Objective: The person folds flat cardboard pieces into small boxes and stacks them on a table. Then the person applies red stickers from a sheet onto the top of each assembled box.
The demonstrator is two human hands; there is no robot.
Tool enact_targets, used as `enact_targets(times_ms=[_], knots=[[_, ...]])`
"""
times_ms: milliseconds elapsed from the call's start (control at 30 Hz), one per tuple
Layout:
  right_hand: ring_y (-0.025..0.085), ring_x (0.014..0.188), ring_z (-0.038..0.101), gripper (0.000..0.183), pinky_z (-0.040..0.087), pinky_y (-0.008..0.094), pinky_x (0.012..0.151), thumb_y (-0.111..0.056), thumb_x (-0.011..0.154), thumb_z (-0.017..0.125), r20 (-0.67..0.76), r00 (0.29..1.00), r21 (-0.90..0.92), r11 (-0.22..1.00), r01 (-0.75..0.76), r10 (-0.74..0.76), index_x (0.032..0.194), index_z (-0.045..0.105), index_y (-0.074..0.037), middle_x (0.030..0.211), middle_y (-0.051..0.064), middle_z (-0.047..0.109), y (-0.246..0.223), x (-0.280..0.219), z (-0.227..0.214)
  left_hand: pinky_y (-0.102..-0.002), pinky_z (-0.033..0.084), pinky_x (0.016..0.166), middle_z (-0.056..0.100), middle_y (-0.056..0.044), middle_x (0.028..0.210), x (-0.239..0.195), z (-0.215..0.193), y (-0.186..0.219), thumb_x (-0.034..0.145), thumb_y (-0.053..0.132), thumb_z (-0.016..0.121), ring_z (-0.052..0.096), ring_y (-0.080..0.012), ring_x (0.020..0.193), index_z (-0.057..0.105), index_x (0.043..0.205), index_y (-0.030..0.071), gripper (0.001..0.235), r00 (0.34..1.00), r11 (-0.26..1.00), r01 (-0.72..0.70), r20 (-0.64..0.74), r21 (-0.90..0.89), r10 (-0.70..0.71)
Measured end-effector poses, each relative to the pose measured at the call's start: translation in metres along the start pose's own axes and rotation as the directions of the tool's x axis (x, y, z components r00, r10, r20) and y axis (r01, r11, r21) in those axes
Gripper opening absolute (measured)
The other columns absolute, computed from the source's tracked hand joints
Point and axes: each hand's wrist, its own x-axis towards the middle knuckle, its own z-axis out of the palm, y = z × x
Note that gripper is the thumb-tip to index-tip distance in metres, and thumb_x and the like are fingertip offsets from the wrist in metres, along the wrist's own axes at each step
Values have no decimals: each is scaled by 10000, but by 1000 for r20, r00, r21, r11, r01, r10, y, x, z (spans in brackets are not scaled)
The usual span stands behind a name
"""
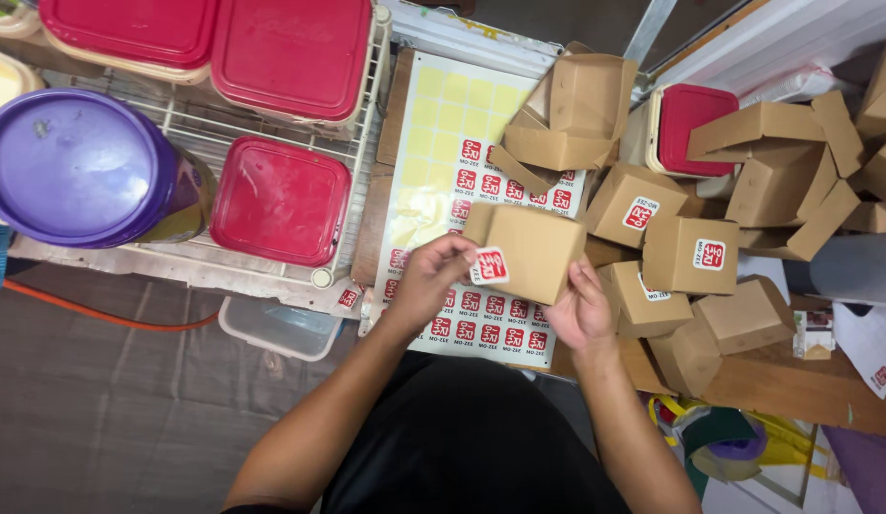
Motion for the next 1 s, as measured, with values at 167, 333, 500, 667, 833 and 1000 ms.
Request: enact_targets(times_ms=[167, 333, 500, 667, 833, 1000], knots=[[363, 1381, 538, 542, 358, 595, 1215, -71, 812, 638, 105, 994, 293, 956, -11, -21, 1335, 530, 23, 1450, 216, 567, 25, -16, 18, -260, 509, 674, 666, -16, 820, -7, 15, 55, 995, 116, 591, 596, -67, 744, 643, 971, 21, 111, 999, 923, -52, 23, 381, 47], [318, 1400, 486, 828, 283, 548, 1263, -14, 678, 644, 102, 994, 225, 972, -67, 45, 1487, 467, -17, 1453, 157, 548, 41, -26, 28, -349, 537, 710, 685, -106, 859, -9, 25, 97, 897, 93, 617, 687, -224, 770, 642, 942, 27, 84, 939, 709, -341, 262, 617, 224], [310, 1392, 490, 830, 284, 533, 1253, 4, 662, 646, 90, 992, 273, 955, -114, 93, 1469, 452, 2, 1442, 155, 562, 45, -28, 25, -442, 525, 774, 687, -133, 897, 0, 32, 112, 888, 130, 606, 682, -329, 870, 643, 935, 38, 109, 893, 573, -440, 406, 692, 195], [306, 1389, 489, 829, 298, 515, 1249, 7, 677, 645, 71, 994, 274, 956, -101, 85, 1483, 452, -9, 1437, 139, 556, 44, -30, 21, -479, 516, 826, 692, -140, 953, 12, 35, 109, 920, 163, 602, 676, -354, 920, 661, 951, 42, 137, 857, 495, -496, 492, 713, 150], [292, 1381, 515, 721, 306, 494, 1268, 41, 722, 609, 32, 995, 212, 974, 86, -94, 1434, 493, 42, 1389, 153, 601, 47, -28, -1, -375, 563, 761, 714, -93, 889, 18, 40, 88, 953, 235, 658, 733, -247, 839, 735, 1033, 44, 221, 962, 646, -235, 269, 726, 47], [231, 1154, 593, 268, 393, 415, 1172, 177, 1031, 487, 323, 802, -15, 845, 535, -502, 1275, 552, 86, 1141, 123, 636, 45, -26, -26, -200, 452, 620, 681, 44, 832, 6, 72, 55, 937, 245, 744, 570, -41, 711, 733, 1125, 34, 283, 984, 970, 151, -60, -190, -165]])
